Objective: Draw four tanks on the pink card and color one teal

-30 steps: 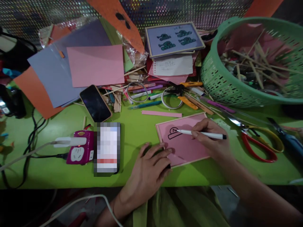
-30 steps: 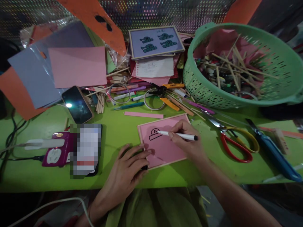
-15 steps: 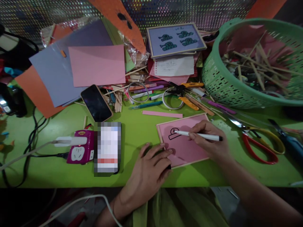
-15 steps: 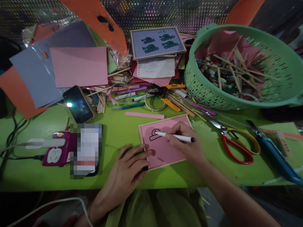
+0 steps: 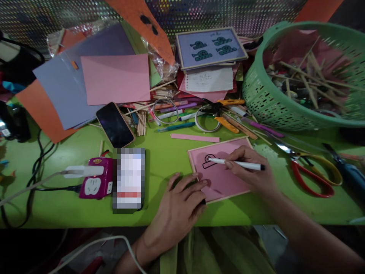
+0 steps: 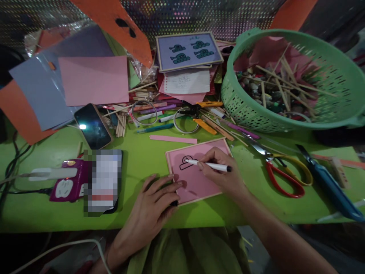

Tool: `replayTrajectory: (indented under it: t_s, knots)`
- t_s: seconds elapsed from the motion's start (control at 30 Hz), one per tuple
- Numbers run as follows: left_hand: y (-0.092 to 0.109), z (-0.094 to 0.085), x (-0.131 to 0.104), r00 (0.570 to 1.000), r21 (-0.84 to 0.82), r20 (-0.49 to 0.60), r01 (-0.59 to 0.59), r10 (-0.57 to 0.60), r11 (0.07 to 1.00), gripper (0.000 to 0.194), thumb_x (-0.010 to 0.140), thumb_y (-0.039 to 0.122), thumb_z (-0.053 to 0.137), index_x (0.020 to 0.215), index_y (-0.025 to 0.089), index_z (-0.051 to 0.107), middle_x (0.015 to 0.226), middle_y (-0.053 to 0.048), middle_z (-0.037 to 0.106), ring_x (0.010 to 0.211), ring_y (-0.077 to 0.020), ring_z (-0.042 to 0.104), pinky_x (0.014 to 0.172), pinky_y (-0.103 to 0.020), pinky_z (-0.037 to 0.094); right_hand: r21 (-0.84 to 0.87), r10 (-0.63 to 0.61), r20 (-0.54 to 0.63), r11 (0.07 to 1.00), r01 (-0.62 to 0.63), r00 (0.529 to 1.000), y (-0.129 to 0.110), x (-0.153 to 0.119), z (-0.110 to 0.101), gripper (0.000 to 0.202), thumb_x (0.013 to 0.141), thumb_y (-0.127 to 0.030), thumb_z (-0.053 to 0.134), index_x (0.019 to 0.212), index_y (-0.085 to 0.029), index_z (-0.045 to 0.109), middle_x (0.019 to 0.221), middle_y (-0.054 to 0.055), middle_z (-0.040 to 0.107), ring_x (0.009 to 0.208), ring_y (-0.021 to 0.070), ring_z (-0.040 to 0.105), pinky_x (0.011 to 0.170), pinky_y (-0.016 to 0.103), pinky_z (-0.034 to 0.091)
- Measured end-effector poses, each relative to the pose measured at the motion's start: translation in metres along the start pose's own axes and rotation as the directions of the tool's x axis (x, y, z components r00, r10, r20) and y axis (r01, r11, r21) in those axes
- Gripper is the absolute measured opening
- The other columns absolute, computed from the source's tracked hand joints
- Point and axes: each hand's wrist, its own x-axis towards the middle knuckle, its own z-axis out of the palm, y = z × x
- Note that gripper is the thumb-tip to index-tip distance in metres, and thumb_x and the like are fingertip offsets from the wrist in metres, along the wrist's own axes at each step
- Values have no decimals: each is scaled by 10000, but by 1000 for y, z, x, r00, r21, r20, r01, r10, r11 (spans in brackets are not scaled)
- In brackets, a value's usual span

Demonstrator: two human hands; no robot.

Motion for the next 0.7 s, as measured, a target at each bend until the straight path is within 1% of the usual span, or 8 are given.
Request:
replayTrajectory:
  t_s: [0.13, 0.4, 0.5, 0.6, 0.7]
  knots:
    - [0, 0, 1, 1000, 4, -5, -13, 13, 1000, 162, 1075, 284, 510, 1152, 260, 651, 1449, -23, 666, 1478, -185, 470, 1223, -491, 273, -13, -17, -45, 1000, 16, 999, 1, 0, 0, 270, 774, -392, 825, 716, -241, 608, 580, -16, 569, 506, 147, 509, 448, 273, 393]
    - [0, -2, 2, 1000, 8, 13, -5, 5, 1000, 150, 1058, 263, 533, 1144, 264, 656, 1446, -24, 668, 1469, -187, 480, 1217, -495, 293, -32, -9, -119, 999, 5, 993, 1, 1, 0, 244, 756, -357, 813, 706, -247, 602, 587, -15, 571, 505, 145, 489, 450, 275, 370]
    - [0, -2, 1, 1000, 17, 16, -1, 0, 1000, 146, 1048, 264, 553, 1140, 266, 667, 1433, -25, 678, 1469, -191, 479, 1222, -493, 295, -34, -16, -114, 999, 13, 993, 2, 1, -1, 238, 752, -352, 809, 707, -249, 599, 601, -13, 585, 513, 148, 506, 460, 281, 385]
    - [0, -2, 1, 1000, 24, 19, 4, -5, 1000, 142, 1037, 263, 575, 1141, 267, 671, 1421, -25, 686, 1463, -195, 484, 1222, -489, 305, -42, -14, -92, 999, 10, 996, 2, 1, -2, 235, 769, -354, 800, 716, -252, 595, 591, -19, 570, 507, 151, 506, 458, 285, 384]
    - [0, -2, 1, 1000, 9, 8, -5, 5, 1000, 142, 1043, 258, 560, 1146, 262, 659, 1431, -24, 679, 1465, -195, 482, 1219, -494, 300, -41, -14, -74, 999, 11, 997, 2, 1, -3, 238, 767, -356, 802, 716, -255, 593, 583, -19, 565, 506, 155, 511, 458, 288, 392]
